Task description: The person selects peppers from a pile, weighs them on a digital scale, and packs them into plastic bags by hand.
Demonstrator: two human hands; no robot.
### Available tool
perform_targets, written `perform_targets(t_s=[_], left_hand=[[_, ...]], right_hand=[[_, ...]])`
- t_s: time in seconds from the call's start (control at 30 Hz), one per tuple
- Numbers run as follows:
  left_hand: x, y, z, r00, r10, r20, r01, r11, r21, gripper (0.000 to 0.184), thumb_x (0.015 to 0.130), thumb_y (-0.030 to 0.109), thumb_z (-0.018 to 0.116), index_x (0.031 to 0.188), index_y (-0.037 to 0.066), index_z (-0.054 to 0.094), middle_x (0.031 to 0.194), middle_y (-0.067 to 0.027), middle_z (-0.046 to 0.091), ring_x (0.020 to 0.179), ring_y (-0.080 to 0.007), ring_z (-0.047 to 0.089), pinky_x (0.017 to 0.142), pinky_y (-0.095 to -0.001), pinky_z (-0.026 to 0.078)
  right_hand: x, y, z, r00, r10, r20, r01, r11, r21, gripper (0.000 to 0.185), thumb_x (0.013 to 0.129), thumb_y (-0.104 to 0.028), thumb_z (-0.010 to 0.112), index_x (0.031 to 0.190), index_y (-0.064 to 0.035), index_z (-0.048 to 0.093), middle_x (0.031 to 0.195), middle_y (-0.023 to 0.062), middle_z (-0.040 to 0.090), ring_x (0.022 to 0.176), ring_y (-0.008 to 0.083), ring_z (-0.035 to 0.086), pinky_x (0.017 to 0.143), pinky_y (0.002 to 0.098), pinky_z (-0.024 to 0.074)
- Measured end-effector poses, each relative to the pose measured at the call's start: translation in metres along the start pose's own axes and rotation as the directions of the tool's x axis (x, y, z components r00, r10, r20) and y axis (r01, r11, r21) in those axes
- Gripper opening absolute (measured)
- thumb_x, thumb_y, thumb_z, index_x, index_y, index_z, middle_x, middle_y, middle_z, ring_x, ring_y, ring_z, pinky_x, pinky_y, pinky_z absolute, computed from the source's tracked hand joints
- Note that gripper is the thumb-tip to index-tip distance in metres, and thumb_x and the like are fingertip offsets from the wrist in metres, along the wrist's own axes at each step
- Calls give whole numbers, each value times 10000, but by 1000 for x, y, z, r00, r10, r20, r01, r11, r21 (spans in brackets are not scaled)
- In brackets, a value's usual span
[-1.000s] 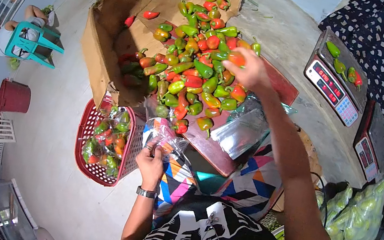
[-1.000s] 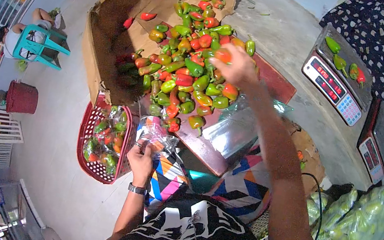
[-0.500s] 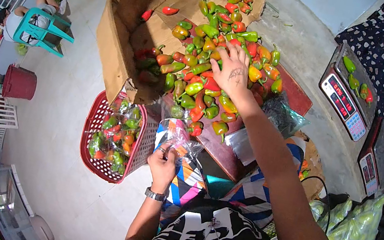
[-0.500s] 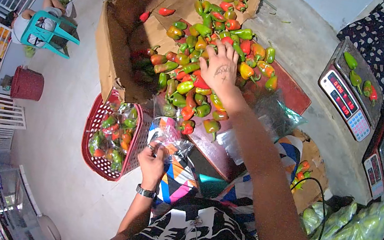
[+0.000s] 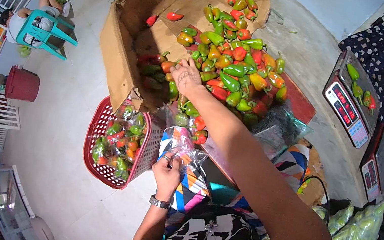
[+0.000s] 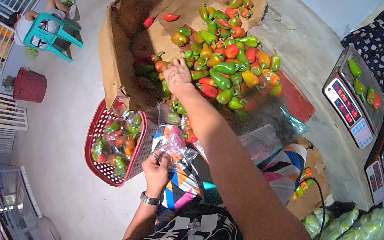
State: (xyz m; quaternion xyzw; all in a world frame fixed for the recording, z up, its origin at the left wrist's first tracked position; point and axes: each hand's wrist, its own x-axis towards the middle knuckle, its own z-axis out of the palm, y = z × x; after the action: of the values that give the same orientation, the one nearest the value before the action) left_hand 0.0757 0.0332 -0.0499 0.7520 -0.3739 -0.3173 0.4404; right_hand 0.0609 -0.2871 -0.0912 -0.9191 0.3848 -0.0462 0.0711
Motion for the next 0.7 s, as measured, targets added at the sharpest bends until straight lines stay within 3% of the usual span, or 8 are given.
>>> perform_targets(t_s=[0.13, 0.17, 0.23, 0.27, 0.33, 0.4, 0.47, 0.7], left_hand=[[2, -4, -2, 999, 47, -2, -47, 998, 36, 214, 913, 1, 642, 1109, -12, 727, 764, -52, 682, 669, -84, 566, 629, -273, 483], [2, -4, -1, 997, 73, -8, -73, 997, 24, 212, 913, 2, 642, 1107, -14, 727, 760, -53, 682, 668, -88, 568, 631, -276, 485], [1, 0, 1, 998, 54, -12, -54, 998, 13, 218, 909, -3, 636, 1107, -20, 727, 753, -64, 685, 667, -100, 586, 635, -285, 493], [0, 3, 0, 1000, 22, 12, -22, 999, 41, 233, 907, -7, 633, 1120, -23, 727, 775, -80, 701, 675, -102, 601, 644, -286, 502], [2, 0, -2, 999, 38, 31, -41, 992, 116, 245, 910, -5, 627, 1133, -18, 728, 805, -88, 714, 685, -100, 612, 651, -283, 509], [1, 1, 1, 999, 39, 15, -40, 995, 95, 255, 912, -5, 622, 1145, -15, 727, 802, -84, 711, 682, -98, 610, 654, -281, 510], [-1, 4, 0, 999, 38, 5, -38, 994, 101, 263, 914, -4, 619, 1153, -12, 727, 799, -78, 708, 682, -96, 609, 657, -277, 511], [3, -5, -2, 999, -8, 32, 7, 1000, 23, 259, 915, -12, 614, 1150, -14, 723, 802, -61, 700, 709, -82, 605, 668, -265, 509]], right_hand=[[-14, 7, -28, 993, 87, -79, -64, 966, 250, 268, 927, -155, 586, 1162, -70, 682, 1225, 114, 682, 1297, 300, 498, 1124, 510, 314], [-18, 9, -21, 926, 169, -337, -55, 945, 324, 236, 966, -147, 598, 1166, -45, 672, 1159, 86, 707, 1167, 225, 582, 1023, 452, 422], [-17, 30, -21, 972, 167, -165, 60, 503, 862, 243, 992, -169, 611, 1185, -30, 660, 1118, 64, 712, 1073, 164, 602, 954, 383, 461], [-18, 39, -21, 988, 122, -94, 73, 162, 984, 249, 1005, -180, 617, 1195, -23, 654, 1098, 53, 714, 1026, 134, 611, 920, 348, 480], [-56, 41, -63, 978, 205, -32, 51, -88, 995, 252, 1025, -214, 627, 1170, -9, 649, 1064, 42, 713, 954, 82, 588, 904, 279, 471], [-63, 64, -55, 939, 324, -117, 61, 177, 982, 308, 969, -257, 693, 1163, -21, 657, 1049, 93, 723, 955, 174, 643, 932, 334, 491], [-85, 71, -82, 866, 422, -268, -205, 789, 579, 411, 876, -317, 769, 1170, -46, 674, 1080, 158, 709, 1038, 308, 660, 983, 405, 495], [-64, 44, -67, 995, 74, -61, -49, 940, 338, 496, 784, -364, 787, 1207, -123, 688, 1257, 166, 627, 1244, 351, 526, 1082, 507, 393]])
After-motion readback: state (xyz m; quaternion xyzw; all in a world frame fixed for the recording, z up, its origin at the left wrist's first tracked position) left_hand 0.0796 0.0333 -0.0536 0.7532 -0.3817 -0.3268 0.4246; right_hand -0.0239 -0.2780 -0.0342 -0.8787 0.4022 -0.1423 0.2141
